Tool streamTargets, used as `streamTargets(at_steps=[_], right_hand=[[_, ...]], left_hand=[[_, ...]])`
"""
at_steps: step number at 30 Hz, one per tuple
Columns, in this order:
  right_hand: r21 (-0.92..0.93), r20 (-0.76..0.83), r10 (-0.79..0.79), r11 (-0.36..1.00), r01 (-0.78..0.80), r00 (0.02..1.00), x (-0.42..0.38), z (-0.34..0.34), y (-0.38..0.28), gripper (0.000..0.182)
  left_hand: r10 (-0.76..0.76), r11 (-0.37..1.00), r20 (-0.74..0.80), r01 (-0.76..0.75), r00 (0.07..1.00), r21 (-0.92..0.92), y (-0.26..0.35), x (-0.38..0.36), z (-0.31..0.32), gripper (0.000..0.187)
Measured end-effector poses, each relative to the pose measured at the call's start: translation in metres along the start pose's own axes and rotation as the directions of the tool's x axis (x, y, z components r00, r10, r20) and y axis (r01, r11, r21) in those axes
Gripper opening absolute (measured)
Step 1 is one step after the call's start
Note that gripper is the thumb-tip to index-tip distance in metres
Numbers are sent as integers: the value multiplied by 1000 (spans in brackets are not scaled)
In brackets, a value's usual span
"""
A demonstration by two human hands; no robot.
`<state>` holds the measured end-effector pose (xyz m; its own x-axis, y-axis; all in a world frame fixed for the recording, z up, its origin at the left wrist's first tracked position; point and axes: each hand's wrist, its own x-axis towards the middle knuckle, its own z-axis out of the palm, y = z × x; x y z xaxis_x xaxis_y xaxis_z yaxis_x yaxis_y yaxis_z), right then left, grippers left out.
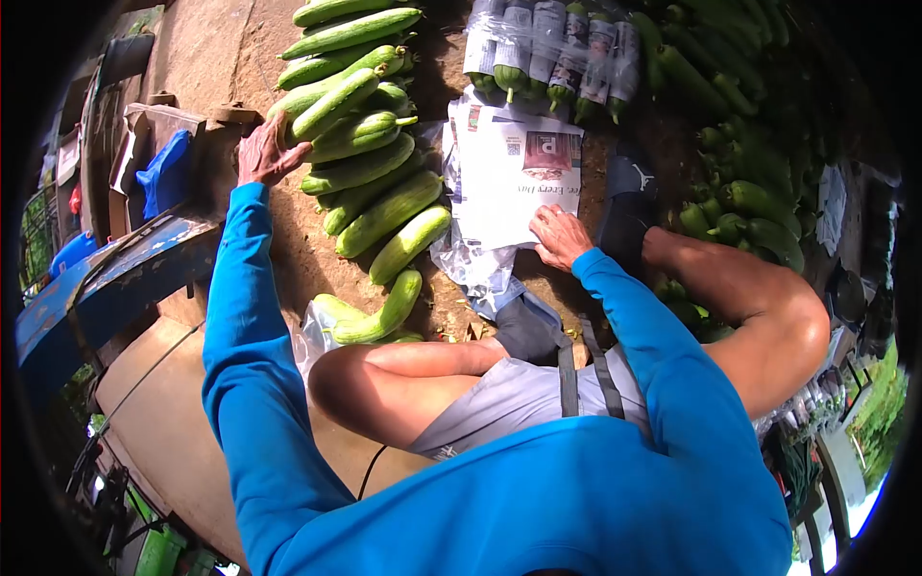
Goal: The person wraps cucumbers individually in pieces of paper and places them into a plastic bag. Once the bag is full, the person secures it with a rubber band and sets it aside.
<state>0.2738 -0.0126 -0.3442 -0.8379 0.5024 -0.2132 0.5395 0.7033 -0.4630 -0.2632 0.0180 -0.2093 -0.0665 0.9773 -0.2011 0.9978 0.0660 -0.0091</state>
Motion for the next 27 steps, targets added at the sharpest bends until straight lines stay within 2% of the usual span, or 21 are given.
streamTargets(at_steps=[1, 2, 4, 5, 6, 7, 8, 10, 12, 14, 16, 18, 19, 20, 23, 27], right_hand=[[3, -22, -5, 1000, 5, 1000, -1, -1, 1, 36], [4, -26, 5, 1000, -5, 1000, -1, -1, 3, 36], [1, -45, 0, 1000, 0, 999, -6, -1, 3, 37], [1, -48, 4, 1000, -4, 999, -7, -2, 4, 37], [-19, -77, -66, 998, 65, 995, -9, -3, 3, 37], [-39, -99, -140, 990, 136, 985, -11, -3, 2, 38], [-42, -97, -146, 989, 142, 985, -10, -1, 3, 38], [-61, -74, -327, 944, 323, 942, -8, 6, 1, 38], [-57, -38, -306, 951, 303, 951, -13, 7, -3, 38], [-104, -108, -264, 962, 253, 959, -19, 9, 1, 39], [-100, -67, -213, 973, 206, 975, -28, 6, -2, 39], [-84, -109, -196, 979, 187, 974, -37, 3, -2, 37], [-81, -93, -161, 985, 154, 983, -41, 1, -4, 34], [-94, -157, -168, 983, 155, 973, -44, 1, -5, 34], [-104, -135, -105, 990, 92, 985, -50, 1, -7, 34], [8, -207, -9, 1000, 11, 978, -49, -4, -4, 33]], left_hand=[[49, 995, -69, -55, 996, -86, 7, -9, -4, 65], [4, 988, 24, 0, 1000, -155, 29, -20, -20, 60], [19, 914, 50, 3, 999, -406, 68, -45, -25, 55], [57, 867, 21, -38, 998, -497, 89, -56, -20, 54], [89, 810, -10, -78, 996, -582, 112, -65, -12, 54], [93, 775, 160, 30, 983, -632, 136, -68, -9, 56], [104, 737, 320, 143, 942, -661, 160, -70, -5, 57], [220, 696, 371, 122, 902, -708, 200, -69, 33, 58], [265, 714, 404, 104, 875, -693, 236, -64, 62, 56], [269, 779, 446, 80, 854, -621, 269, -58, 79, 59], [283, 798, 427, 37, 859, -602, 296, -55, 94, 63], [317, 803, 410, -12, 855, -596, 316, -54, 108, 62], [346, 792, 379, -51, 858, -608, 322, -54, 113, 61], [357, 810, 397, -69, 846, -582, 328, -53, 119, 60], [386, 808, 322, -148, 864, -570, 337, -54, 135, 60], [401, 829, 287, -211, 870, -519, 337, -58, 143, 61]])
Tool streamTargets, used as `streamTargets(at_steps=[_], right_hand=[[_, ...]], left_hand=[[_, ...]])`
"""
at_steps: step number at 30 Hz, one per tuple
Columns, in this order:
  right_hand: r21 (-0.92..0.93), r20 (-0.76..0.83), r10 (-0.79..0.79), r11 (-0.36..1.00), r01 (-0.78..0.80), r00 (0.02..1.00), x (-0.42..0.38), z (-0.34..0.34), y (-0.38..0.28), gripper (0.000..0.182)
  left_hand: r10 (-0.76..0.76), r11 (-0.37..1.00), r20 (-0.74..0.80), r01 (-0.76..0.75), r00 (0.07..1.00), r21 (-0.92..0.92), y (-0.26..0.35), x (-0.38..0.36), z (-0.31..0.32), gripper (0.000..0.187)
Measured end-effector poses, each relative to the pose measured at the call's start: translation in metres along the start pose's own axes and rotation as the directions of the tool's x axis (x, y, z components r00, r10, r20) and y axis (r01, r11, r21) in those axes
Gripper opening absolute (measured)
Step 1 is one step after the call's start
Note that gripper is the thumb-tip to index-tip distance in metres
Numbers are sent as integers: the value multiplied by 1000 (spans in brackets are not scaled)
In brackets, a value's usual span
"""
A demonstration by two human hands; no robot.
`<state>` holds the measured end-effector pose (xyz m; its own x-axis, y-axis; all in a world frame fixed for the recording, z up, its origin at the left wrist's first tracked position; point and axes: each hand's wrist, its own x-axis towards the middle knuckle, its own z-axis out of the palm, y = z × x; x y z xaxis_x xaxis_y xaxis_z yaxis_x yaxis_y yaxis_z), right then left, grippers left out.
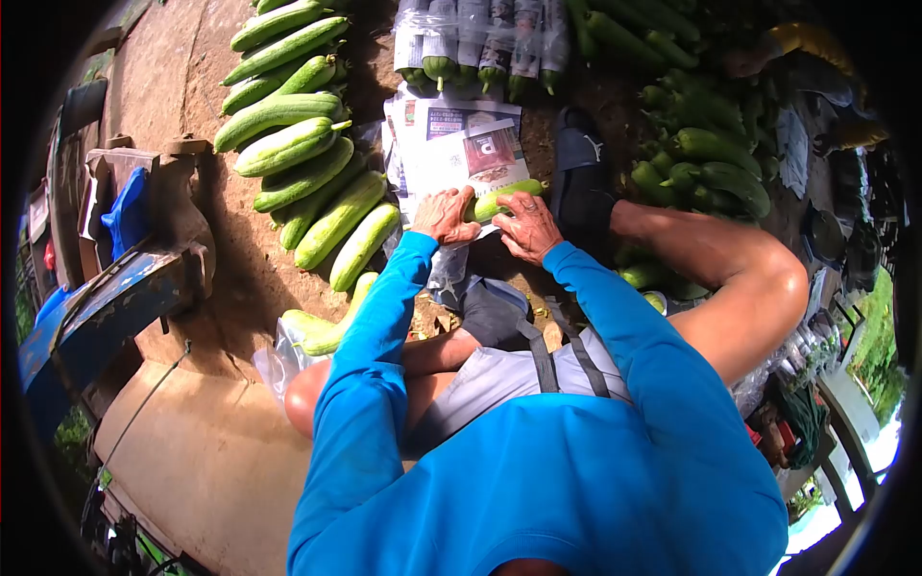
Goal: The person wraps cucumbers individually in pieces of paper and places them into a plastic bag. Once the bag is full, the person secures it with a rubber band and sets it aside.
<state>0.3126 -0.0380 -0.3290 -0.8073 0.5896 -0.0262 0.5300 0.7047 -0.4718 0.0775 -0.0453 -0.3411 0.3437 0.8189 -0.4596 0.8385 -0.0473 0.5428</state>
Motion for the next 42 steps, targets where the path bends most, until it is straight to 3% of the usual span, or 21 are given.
streamTargets(at_steps=[5, 11, 14, 15, 17, 18, 19, 20, 25, 27, 29, 31, 33, 35, 37, 39, 41, 42], right_hand=[[82, -51, 73, 994, -69, 996, 6, 0, 5, 27], [121, 2, 126, 985, -125, 992, 17, -5, 9, 23], [215, -21, 179, 962, -171, 984, 30, -5, 19, 20], [220, -18, 179, 961, -171, 984, 36, -3, 24, 20], [293, -5, 259, 924, -246, 966, 50, 0, 38, 20], [322, 69, 265, 907, -273, 962, 57, 1, 47, 22], [328, 71, 253, 907, -262, 965, 63, 3, 54, 22], [322, 101, 226, 914, -246, 969, 68, 7, 60, 22], [308, 96, 236, 917, -254, 967, 86, 21, 77, 22], [218, 138, 263, 932, -289, 955, 90, 9, 74, 23], [-37, -230, 227, 970, -242, 946, 90, -13, 51, 27], [-10, -127, 212, 976, -215, 969, 81, -15, 34, 37], [5, -34, 78, 997, -78, 996, 65, -3, 23, 46], [-14, -11, 141, 990, -141, 990, 60, -4, 13, 61], [-18, -49, 158, 987, -160, 986, 64, 5, 21, 67], [-2, -26, 161, 987, -161, 987, 73, 19, 43, 70], [-9, -21, 159, 987, -159, 987, 87, 17, 61, 73], [-25, -13, 186, 982, -186, 983, 98, 11, 62, 76]], left_hand=[[56, 994, 21, -58, 998, 97, -3, 2, 3, 64], [122, 975, 44, -128, 992, 184, -2, 2, -12, 60], [-17, 996, -308, -11, 951, -86, -2, -8, -29, 45], [-12, 994, -452, -40, 892, -106, 1, -11, -36, 38], [12, 996, -555, -57, 832, -64, 17, -23, -45, 34], [106, 993, -541, -120, 834, 10, 28, -29, -47, 34], [202, 979, -471, -192, 859, 70, 33, -32, -41, 46], [217, 976, -451, -192, 866, 101, 38, -29, -35, 53], [-3, 995, -382, 40, 924, 89, 27, 1, 37, 73], [-38, 965, -356, 127, 934, 230, 24, 12, 46, 81], [-107, 977, -363, 165, 925, 132, 26, 22, 34, 81], [-116, 972, -357, 180, 927, 150, 25, 29, 21, 79], [-108, 972, -380, 178, 919, 154, 16, 40, 16, 78], [-96, 972, -400, 173, 912, 161, 12, 46, 7, 78], [-137, 989, -230, 145, 963, 16, 13, 48, -18, 77], [-82, 995, -278, 93, 957, 27, 10, 44, -21, 75], [22, 999, -524, -2, 851, 40, 14, 41, -23, 72], [7, 1000, -555, -13, 832, -7, 19, 34, -24, 66]])
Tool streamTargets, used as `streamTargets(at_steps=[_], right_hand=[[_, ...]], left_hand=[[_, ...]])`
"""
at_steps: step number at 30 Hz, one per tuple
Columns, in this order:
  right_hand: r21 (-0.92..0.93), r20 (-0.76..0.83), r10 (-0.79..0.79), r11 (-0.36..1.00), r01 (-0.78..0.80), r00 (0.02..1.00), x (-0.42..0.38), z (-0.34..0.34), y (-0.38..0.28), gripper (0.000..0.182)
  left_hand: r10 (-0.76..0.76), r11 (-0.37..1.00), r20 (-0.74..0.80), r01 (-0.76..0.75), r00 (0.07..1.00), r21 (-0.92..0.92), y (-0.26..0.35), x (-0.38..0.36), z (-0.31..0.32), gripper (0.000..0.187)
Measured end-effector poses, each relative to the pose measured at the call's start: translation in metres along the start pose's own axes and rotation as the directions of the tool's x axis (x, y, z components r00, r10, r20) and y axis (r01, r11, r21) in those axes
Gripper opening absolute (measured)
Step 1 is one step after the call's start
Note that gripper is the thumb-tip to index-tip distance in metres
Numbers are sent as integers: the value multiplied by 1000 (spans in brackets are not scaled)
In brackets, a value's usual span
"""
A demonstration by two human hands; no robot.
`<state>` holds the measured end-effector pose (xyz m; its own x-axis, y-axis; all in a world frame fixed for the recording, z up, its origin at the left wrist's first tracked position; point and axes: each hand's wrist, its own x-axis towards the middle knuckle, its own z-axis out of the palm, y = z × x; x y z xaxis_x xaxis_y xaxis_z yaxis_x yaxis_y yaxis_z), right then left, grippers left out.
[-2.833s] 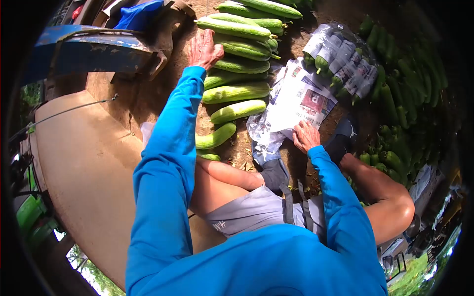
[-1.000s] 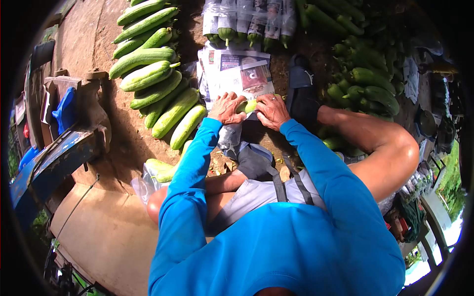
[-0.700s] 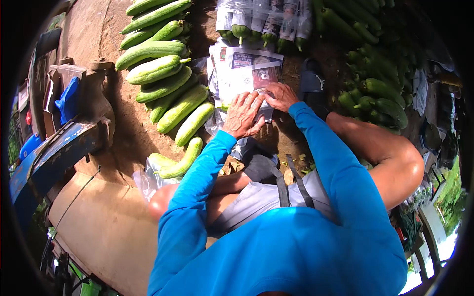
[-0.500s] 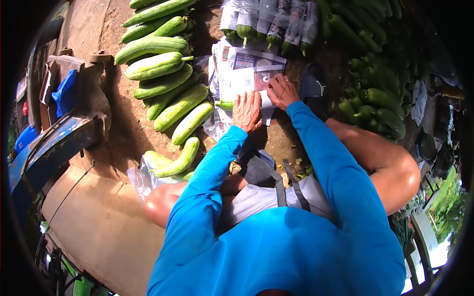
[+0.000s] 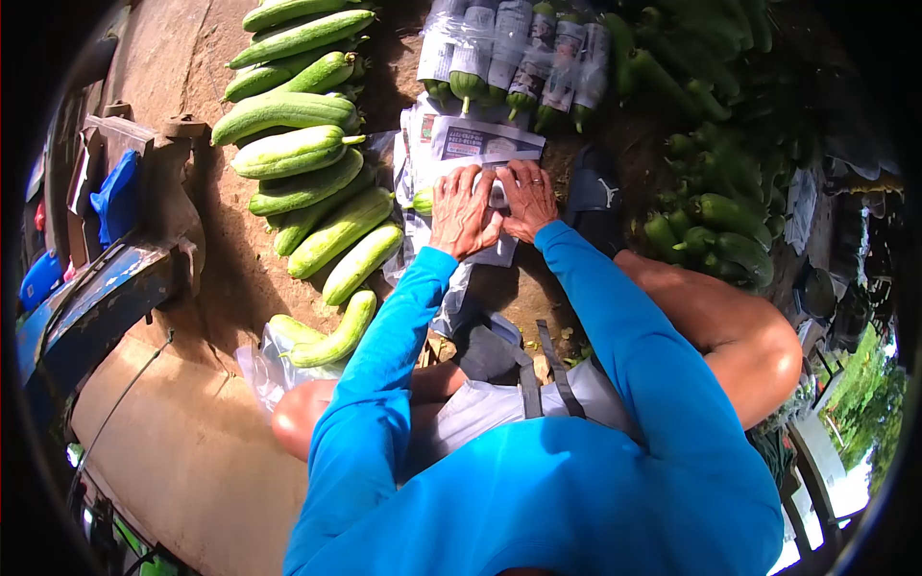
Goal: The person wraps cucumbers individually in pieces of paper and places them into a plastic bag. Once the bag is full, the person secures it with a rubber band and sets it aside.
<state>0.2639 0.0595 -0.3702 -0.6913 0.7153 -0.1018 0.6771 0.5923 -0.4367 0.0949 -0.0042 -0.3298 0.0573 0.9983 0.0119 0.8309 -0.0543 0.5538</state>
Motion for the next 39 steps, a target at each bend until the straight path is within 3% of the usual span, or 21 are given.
streamTargets(at_steps=[3, 5, 9, 10, 11, 13, 14, 15, 16, 17, 19, 21, 22, 23, 25, 27, 31, 34, 35, 36, 39], right_hand=[[-96, 23, 18, 995, -15, 1000, 28, -8, 8, 83], [-142, 221, 37, 990, -5, 975, 44, -8, 14, 85], [-172, 193, -215, 953, 248, 957, 55, -15, 14, 80], [-99, 438, -115, 979, 175, 891, 66, -21, 14, 74], [-100, 443, -127, 977, 190, 888, 69, -22, 13, 74], [114, 707, -136, 990, 78, 694, 73, -26, 13, 66], [56, 945, -23, 994, -93, 327, 88, -39, 7, 73], [249, 956, -131, 835, -490, 263, 73, -31, 9, 66], [401, 912, -233, 345, -848, 337, 44, -26, 12, 55], [219, 959, -222, 178, -959, 178, 46, -82, -14, 46], [217, 912, -316, -172, -961, 262, 29, -89, -16, 48], [-174, 772, -635, -204, -964, -5, 34, -130, -21, 50], [-191, 685, -727, -126, -974, -40, 34, -143, -26, 55], [-374, 476, -879, -214, -902, 11, 19, -111, 8, 67], [-266, 694, -720, -259, -928, 2, 35, -174, -24, 56], [-221, 561, -823, -251, -942, 88, 28, -174, -15, 57], [-194, 423, -767, -598, -778, 483, 14, -185, -14, 60], [135, 472, -789, -377, -916, 394, 32, -170, 11, 68], [202, 632, -706, -249, -947, 320, 47, -169, 21, 75], [515, 738, -443, -117, -849, 509, 49, -167, 24, 77], [746, 664, -48, 105, -657, 746, 67, -145, 44, 79]], left_hand=[[14, 1000, 1, -14, 1000, -16, 12, -19, -11, 61], [3, 1000, 17, -3, 1000, 6, 14, -26, -10, 62], [-84, 996, 13, 83, 996, 25, 6, -33, -4, 69], [-83, 995, 21, 82, 996, 48, 4, -33, -6, 70], [-82, 994, 30, 80, 996, 69, 5, -33, -10, 72], [-102, 992, 96, 94, 990, 87, 6, -39, -20, 80], [-61, 992, 130, 45, 990, 121, 7, -43, -26, 84], [-18, 988, 164, -7, 986, 153, 7, -44, -33, 88], [-2, 990, 185, -24, 983, 140, 7, -47, -40, 93], [27, 989, 119, -44, 993, 139, 10, -48, -48, 93], [65, 996, 34, -67, 997, 57, 20, -43, -77, 100], [130, 991, -54, -127, 990, 49, 30, -38, -90, 95], [155, 988, -96, -154, 983, 23, 37, -34, -95, 92], [182, 983, -137, -184, 974, 1, 43, -28, -99, 89], [220, 935, -201, -265, 954, -235, 44, -14, -95, 83], [192, 945, -223, -241, 956, -222, 53, 1, -98, 83], [144, 947, -289, -216, 946, -236, 64, 25, -94, 80], [20, 867, -248, -140, 969, -479, 62, 38, -88, 72], [-113, 827, -167, 0, 979, -562, 64, 36, -82, 70], [-212, 741, -92, 99, 973, -664, 64, 36, -76, 70], [-393, 524, 116, 326, 912, -787, 58, 41, -61, 67]])
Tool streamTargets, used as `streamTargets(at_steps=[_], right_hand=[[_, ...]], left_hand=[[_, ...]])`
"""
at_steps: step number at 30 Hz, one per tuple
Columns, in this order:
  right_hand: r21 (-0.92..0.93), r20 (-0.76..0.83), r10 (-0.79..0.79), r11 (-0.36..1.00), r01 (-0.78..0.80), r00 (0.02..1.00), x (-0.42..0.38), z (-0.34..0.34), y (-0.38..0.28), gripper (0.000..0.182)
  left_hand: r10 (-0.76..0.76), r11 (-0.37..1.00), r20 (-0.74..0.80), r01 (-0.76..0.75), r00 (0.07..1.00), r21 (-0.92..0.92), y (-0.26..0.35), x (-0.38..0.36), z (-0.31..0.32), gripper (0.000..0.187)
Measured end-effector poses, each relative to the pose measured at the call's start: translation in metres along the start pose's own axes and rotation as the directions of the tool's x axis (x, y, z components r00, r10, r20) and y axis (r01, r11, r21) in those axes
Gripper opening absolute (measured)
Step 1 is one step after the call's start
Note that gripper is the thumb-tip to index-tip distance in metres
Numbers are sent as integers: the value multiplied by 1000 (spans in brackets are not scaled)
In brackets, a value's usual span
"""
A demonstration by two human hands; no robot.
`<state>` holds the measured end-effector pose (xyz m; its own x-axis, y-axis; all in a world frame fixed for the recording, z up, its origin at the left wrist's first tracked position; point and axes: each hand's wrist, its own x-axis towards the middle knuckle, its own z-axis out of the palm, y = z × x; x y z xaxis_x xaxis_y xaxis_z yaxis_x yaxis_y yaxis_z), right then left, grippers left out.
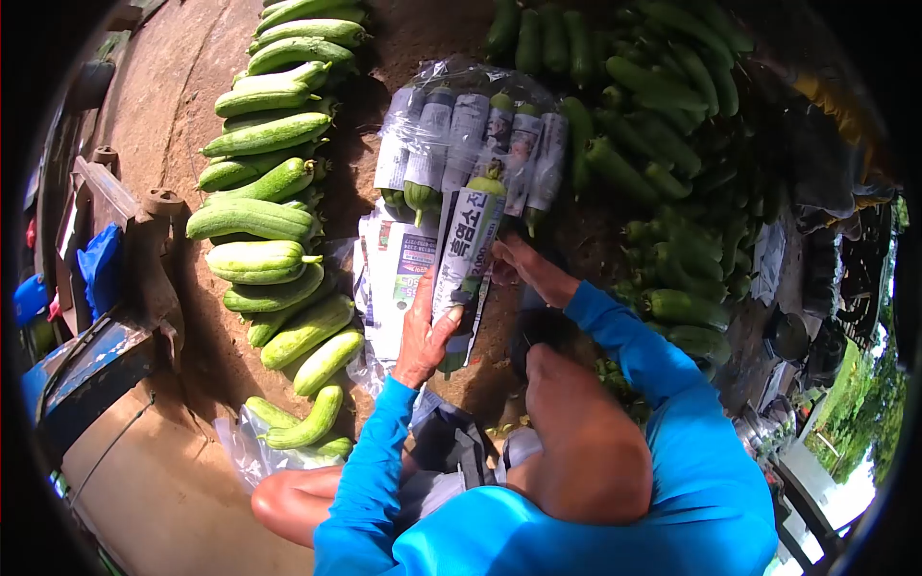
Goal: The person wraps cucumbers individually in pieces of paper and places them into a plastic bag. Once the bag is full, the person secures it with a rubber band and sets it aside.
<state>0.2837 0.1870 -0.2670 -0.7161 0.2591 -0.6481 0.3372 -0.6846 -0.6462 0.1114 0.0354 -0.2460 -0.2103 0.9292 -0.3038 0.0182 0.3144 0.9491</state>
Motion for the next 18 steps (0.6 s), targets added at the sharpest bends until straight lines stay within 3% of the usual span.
streamTargets(at_steps=[1, 3, 4, 5, 6, 7, 8, 9, 11, 12, 13, 14, 15, 17, 18], right_hand=[[-2, -117, -32, 999, 32, 993, 10, -8, 2, 79], [23, -173, -61, 998, 66, 983, 17, -12, -1, 73], [38, -229, -76, 995, 87, 970, 21, -14, -3, 67], [-628, -215, -475, 737, 252, 853, 30, -25, -7, 58], [-621, -226, -480, 741, 254, 848, 38, -33, -10, 58], [-857, -228, -720, 468, 216, 655, 46, -39, -14, 56], [-985, -119, -895, 162, 65, 430, 54, -47, -18, 54], [-984, -126, -898, 167, 62, 421, 62, -55, -24, 54], [-972, -236, -792, 196, -132, 563, 76, -70, -31, 53], [-970, -241, -794, 202, -132, 558, 84, -79, -26, 53], [-981, -162, -780, 62, -182, 604, 91, -86, -21, 50], [-972, -87, -752, -80, -221, 654, 93, -89, -22, 47], [-973, -88, -753, -76, -219, 652, 95, -95, -26, 47], [-990, -139, -629, 105, -93, 765, 92, -105, -36, 34], [-990, -140, -627, 108, -93, 766, 88, -103, -42, 34]], left_hand=[[61, 998, 3, -61, 998, -29, -22, 6, 2, 65], [124, 991, 17, -124, 992, -43, -22, 15, 1, 63], [-78, 880, 144, 136, 986, -456, -19, 8, 2, 63], [-209, 550, 337, 395, 918, -736, -11, 4, 3, 62], [-210, 557, 347, 404, 914, -726, -11, 3, 3, 62], [-294, 537, 316, 429, 902, -727, -13, 3, 4, 59], [-374, 515, 280, 450, 884, -730, -15, 3, 4, 56], [-385, 504, 301, 472, 872, -724, -21, 5, 0, 53], [-412, 530, 285, 482, 865, -698, -26, 4, -5, 53], [-437, 547, 261, 485, 861, -683, -26, 5, -7, 53], [-436, 551, 261, 485, 861, -679, -32, 6, -7, 53], [-346, 729, 180, 385, 921, -566, -37, 8, -7, 53], [-235, 867, 118, 262, 965, -423, -43, 11, -7, 53], [-290, 834, 196, 348, 937, -428, -47, 23, -13, 58], [-317, 816, 234, 390, 919, -427, -44, 31, -16, 60]])
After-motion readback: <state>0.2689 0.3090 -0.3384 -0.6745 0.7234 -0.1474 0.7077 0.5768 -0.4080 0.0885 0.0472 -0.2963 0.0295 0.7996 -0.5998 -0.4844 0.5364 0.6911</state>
